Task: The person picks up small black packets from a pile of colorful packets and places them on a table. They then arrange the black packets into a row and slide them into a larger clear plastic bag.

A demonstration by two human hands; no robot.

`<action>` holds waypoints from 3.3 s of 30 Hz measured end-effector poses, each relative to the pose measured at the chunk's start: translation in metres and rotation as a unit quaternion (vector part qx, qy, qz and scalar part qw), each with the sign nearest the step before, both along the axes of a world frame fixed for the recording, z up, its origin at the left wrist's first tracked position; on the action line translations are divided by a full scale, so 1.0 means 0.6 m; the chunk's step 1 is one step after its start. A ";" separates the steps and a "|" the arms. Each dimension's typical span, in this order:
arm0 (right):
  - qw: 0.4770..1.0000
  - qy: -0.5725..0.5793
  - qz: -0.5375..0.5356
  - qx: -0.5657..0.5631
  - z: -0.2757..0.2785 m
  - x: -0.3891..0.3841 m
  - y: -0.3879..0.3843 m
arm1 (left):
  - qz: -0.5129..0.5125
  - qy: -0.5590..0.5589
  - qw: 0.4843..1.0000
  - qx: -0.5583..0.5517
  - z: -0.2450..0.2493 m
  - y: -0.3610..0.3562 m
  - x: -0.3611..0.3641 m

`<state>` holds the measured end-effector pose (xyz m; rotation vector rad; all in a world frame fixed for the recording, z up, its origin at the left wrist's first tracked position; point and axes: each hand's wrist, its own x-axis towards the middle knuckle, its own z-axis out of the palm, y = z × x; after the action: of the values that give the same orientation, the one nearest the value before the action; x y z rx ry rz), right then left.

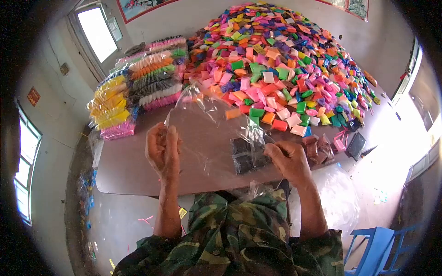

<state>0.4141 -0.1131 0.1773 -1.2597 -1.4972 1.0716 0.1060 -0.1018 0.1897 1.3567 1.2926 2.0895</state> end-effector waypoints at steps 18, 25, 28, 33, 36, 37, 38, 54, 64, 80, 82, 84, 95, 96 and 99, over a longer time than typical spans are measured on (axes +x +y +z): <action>0.997 0.040 0.020 -0.063 -0.042 0.023 -0.002 | 0.028 0.111 0.988 -0.101 -0.050 -0.009 -0.074; 0.993 -0.108 0.032 0.030 -0.022 0.047 0.019 | -0.049 0.142 0.969 -0.196 -0.024 -0.039 -0.076; 0.986 -0.112 -0.002 0.120 -0.002 0.056 0.039 | -0.060 0.209 0.960 -0.175 -0.006 -0.052 -0.060; 0.930 -0.172 -0.069 0.316 0.101 -0.009 -0.006 | -0.048 0.312 0.942 -0.110 0.031 -0.070 -0.002; 0.863 -0.276 -0.013 0.424 0.140 -0.059 -0.026 | -0.045 0.371 0.925 -0.070 0.049 -0.078 0.036; 0.849 -0.296 0.011 0.438 0.146 -0.074 -0.029 | -0.047 0.393 0.916 -0.061 0.051 -0.078 0.042; 0.837 -0.320 0.024 0.444 0.146 -0.085 -0.030 | -0.048 0.415 0.907 -0.054 0.053 -0.079 0.048; 0.876 -0.267 0.022 0.400 0.126 -0.079 -0.021 | -0.173 0.240 0.952 -0.074 0.032 -0.059 0.093; 0.814 -0.292 0.031 0.501 0.122 -0.066 -0.005 | -0.195 0.234 0.948 -0.086 0.045 -0.052 0.094; 0.948 -0.072 0.067 0.304 0.112 -0.076 -0.011 | -0.197 0.253 0.946 -0.037 0.051 -0.054 0.094; 0.955 -0.052 0.069 0.284 0.111 -0.075 -0.012 | -0.212 0.239 0.947 -0.045 0.051 -0.054 0.093; 0.961 -0.034 0.059 0.269 0.111 -0.077 -0.014 | -0.226 0.228 0.945 -0.055 0.050 -0.055 0.092; 0.967 -0.050 0.044 0.245 0.121 -0.077 -0.009 | -0.279 0.145 0.933 -0.173 0.047 -0.053 0.079; 0.961 -0.072 0.028 0.264 0.123 -0.077 -0.009 | -0.279 0.140 0.935 -0.165 0.046 -0.052 0.082; 0.941 -0.128 -0.017 0.313 0.131 -0.077 -0.012 | -0.259 0.161 0.942 -0.141 0.039 -0.052 0.089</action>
<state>0.3680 -0.1203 0.2560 -0.9789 -1.8113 0.3509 0.1595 -0.1330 0.2131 1.7197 1.1301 1.3193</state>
